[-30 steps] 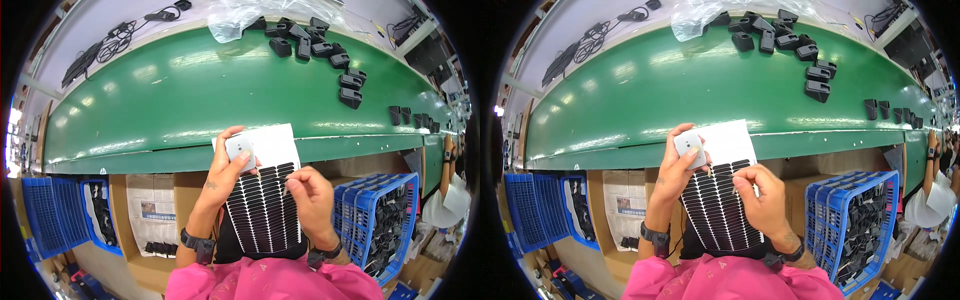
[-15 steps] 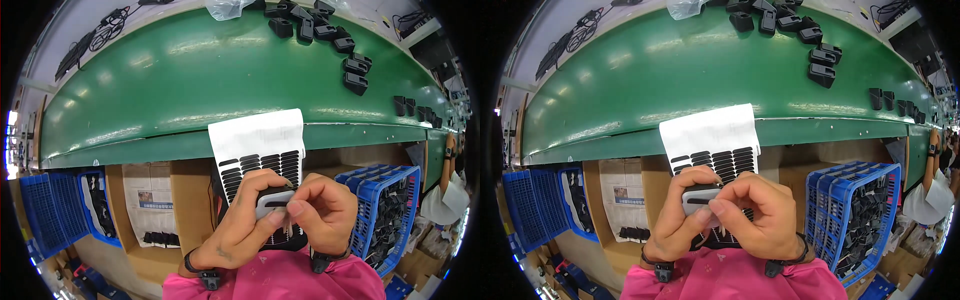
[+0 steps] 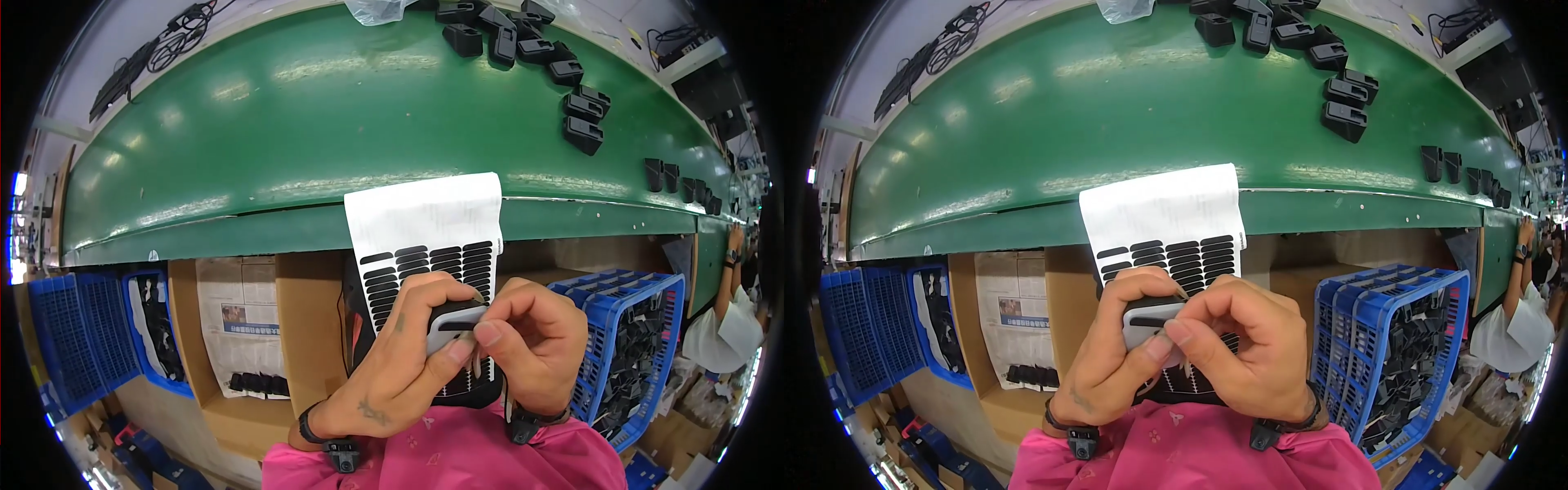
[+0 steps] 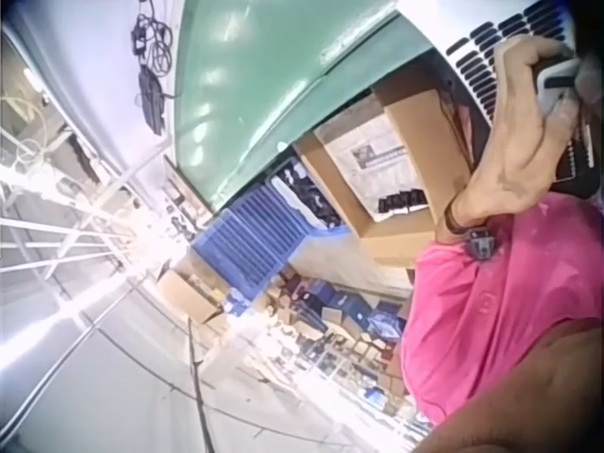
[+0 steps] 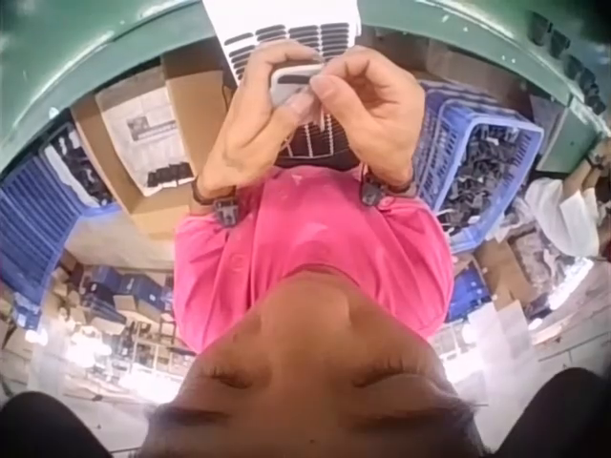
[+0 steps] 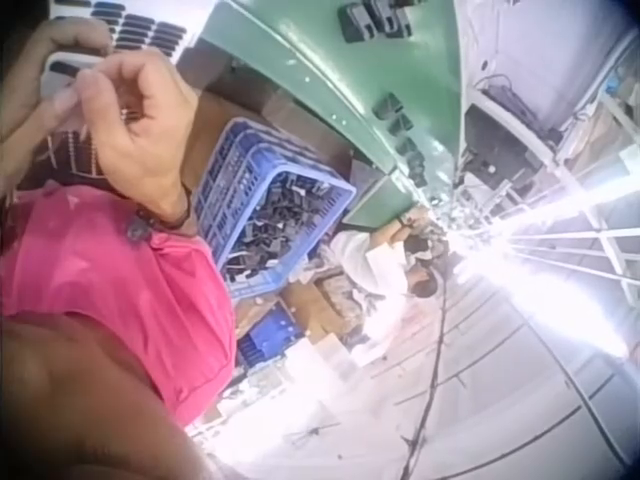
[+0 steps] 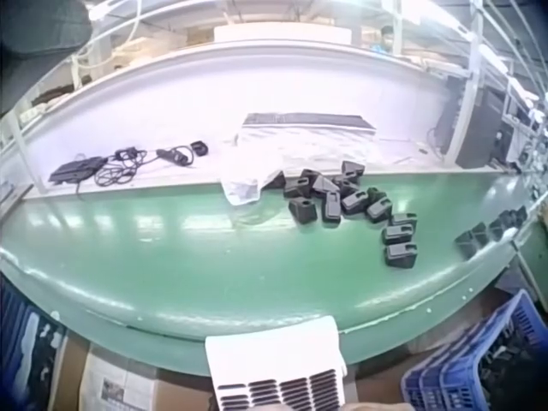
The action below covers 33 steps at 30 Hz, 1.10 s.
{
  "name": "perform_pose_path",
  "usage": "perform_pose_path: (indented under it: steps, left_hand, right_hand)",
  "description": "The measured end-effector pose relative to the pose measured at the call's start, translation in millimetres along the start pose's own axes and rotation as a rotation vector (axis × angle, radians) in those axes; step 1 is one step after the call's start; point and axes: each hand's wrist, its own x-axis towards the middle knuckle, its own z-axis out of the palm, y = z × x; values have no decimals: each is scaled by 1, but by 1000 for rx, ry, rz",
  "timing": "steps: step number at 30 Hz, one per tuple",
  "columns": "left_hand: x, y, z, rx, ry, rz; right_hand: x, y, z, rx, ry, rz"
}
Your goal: The person peels a black sticker from a sheet and presses it onto a white device. They then place the device into a cardboard box and gather more components from the table to repeat the process.
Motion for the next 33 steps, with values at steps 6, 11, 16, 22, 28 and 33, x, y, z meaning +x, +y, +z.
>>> perform_pose_path:
  steps: [6,11,16,22,28,33]
  left_hand:
    - [0,0,3,11,10,-9]
    - [1,-1,5,3,22,-27]
    - [3,-2,6,60,30,0]
    - [2,-4,10,101,46,15]
    - [2,-2,15,183,63,76]
    - [3,-4,16,211,79,95]
  right_hand:
    - [0,2,-1,4,9,12]
    - [0,2,-3,-9,12,26]
    - [0,2,-3,-47,44,63]
    - [-1,2,-2,-95,54,84]
    - [-5,4,-5,-183,66,1]
    - [-2,6,0,-216,101,-18]
